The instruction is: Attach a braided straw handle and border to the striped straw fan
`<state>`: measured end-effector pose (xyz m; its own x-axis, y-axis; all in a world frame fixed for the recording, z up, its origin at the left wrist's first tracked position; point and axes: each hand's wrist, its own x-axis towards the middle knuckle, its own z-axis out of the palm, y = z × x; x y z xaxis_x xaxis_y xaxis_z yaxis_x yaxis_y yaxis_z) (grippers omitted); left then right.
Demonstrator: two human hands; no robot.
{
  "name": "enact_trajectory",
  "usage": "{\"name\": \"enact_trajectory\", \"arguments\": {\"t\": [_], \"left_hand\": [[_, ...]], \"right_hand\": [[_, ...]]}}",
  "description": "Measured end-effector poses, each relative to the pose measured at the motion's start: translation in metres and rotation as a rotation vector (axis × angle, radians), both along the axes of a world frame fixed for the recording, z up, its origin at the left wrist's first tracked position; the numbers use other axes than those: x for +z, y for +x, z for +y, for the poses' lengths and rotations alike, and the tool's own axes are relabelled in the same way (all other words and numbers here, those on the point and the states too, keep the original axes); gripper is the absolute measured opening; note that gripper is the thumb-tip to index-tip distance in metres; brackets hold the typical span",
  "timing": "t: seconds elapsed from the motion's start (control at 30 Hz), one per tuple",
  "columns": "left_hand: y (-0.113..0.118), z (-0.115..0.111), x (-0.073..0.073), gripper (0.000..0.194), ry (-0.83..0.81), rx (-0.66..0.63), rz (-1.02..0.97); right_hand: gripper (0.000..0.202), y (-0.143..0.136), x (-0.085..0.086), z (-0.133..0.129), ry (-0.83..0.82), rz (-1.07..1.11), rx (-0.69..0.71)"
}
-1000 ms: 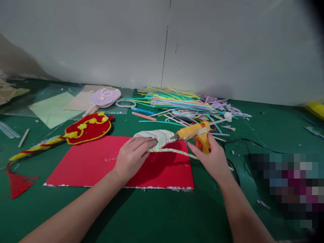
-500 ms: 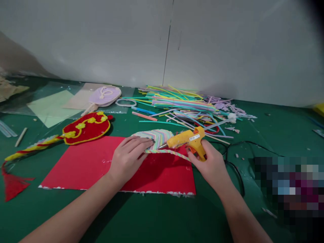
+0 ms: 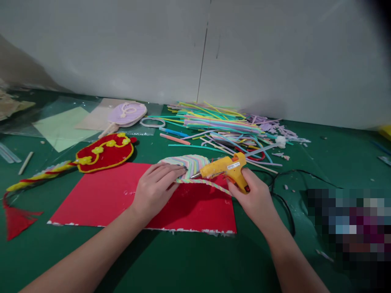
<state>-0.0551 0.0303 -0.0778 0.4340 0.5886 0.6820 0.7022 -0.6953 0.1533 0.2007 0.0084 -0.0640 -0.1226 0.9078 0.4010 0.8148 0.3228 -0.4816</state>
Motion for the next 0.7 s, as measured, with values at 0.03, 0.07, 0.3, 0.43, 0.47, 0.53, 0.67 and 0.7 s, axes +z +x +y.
{"name": "enact_trajectory", "arguments": {"t": [0.03, 0.07, 0.3, 0.43, 0.47, 0.53, 0.67, 0.7], "left_hand": [[-0.0001, 0.0001, -0.0001, 0.019, 0.001, 0.003, 0.0], [-0.0003, 0.0002, -0.0002, 0.02, 0.002, 0.006, -0.001], [-0.001, 0.0002, -0.0002, 0.021, -0.002, 0.016, 0.004], [-0.0012, -0.0011, 0.0, 0.02, -0.001, 0.015, -0.005], [-0.0014, -0.0013, -0.0002, 0.02, -0.005, 0.017, -0.008], [-0.0019, -0.0014, -0.0003, 0.02, -0.013, 0.019, -0.02], [-0.0024, -0.0007, 0.0008, 0.019, -0.016, 0.016, -0.028], [-0.0024, -0.0007, 0.0013, 0.019, -0.011, 0.013, -0.025]], "right_hand": [[0.007, 0.0, 0.0002, 0.0002, 0.001, -0.002, 0.001], [0.007, 0.0001, 0.0001, 0.0003, 0.004, -0.003, 0.0], [0.007, 0.0023, -0.0029, -0.0003, 0.004, -0.011, 0.011], [0.007, 0.0037, -0.0035, 0.0005, 0.007, -0.017, -0.004], [0.007, 0.0044, -0.0037, 0.0009, 0.01, -0.019, -0.004], [0.008, 0.006, -0.0043, 0.0016, 0.012, -0.026, -0.008], [0.008, 0.0077, -0.0045, 0.0015, -0.015, -0.024, -0.032], [0.007, 0.0074, -0.0041, 0.0012, -0.018, -0.017, -0.035]]}}
